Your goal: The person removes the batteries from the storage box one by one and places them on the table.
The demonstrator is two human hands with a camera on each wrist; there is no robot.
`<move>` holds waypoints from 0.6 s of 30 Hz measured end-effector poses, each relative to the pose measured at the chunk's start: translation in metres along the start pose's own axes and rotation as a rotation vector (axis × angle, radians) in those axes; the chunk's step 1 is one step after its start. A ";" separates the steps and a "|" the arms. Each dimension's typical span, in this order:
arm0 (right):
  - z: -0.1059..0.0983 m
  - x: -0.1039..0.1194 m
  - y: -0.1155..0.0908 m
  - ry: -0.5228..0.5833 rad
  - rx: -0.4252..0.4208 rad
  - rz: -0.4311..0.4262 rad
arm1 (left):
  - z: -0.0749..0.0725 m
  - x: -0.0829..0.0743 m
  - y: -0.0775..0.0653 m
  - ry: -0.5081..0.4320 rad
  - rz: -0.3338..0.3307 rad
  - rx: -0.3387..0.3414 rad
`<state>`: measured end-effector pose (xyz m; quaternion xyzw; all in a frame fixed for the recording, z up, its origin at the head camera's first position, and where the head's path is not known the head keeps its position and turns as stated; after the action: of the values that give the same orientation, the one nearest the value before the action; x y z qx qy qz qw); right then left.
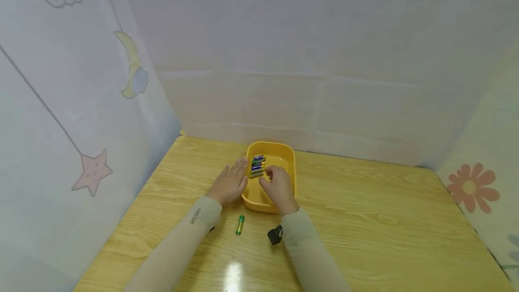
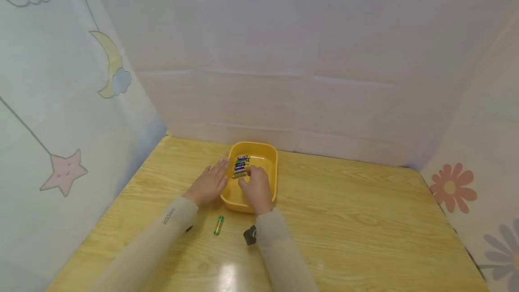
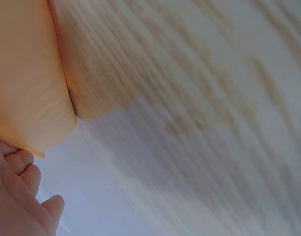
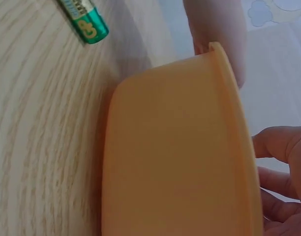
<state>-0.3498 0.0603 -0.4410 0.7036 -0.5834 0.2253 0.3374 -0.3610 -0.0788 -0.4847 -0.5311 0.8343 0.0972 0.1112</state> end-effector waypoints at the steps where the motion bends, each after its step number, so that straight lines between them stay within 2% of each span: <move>1: 0.002 0.000 0.001 0.002 0.000 0.008 | 0.000 0.000 0.000 -0.001 0.001 0.000; 7: 0.016 -0.004 0.009 0.042 0.014 0.065 | -0.003 0.001 0.001 -0.008 -0.001 -0.002; 18: 0.034 -0.018 0.016 -0.066 0.040 0.125 | 0.000 0.001 0.001 -0.004 0.008 -0.013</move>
<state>-0.3720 0.0458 -0.4728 0.6794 -0.6325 0.2341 0.2890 -0.3624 -0.0792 -0.4845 -0.5284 0.8355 0.1043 0.1091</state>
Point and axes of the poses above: each hand's wrist, its own y-axis towards the middle knuckle, its own z-axis out of the palm, x = y × z, the point moved 10 cm from there along y, towards the middle knuckle, and after that the axes turned 1 degree about x, right-handed, at the moved point
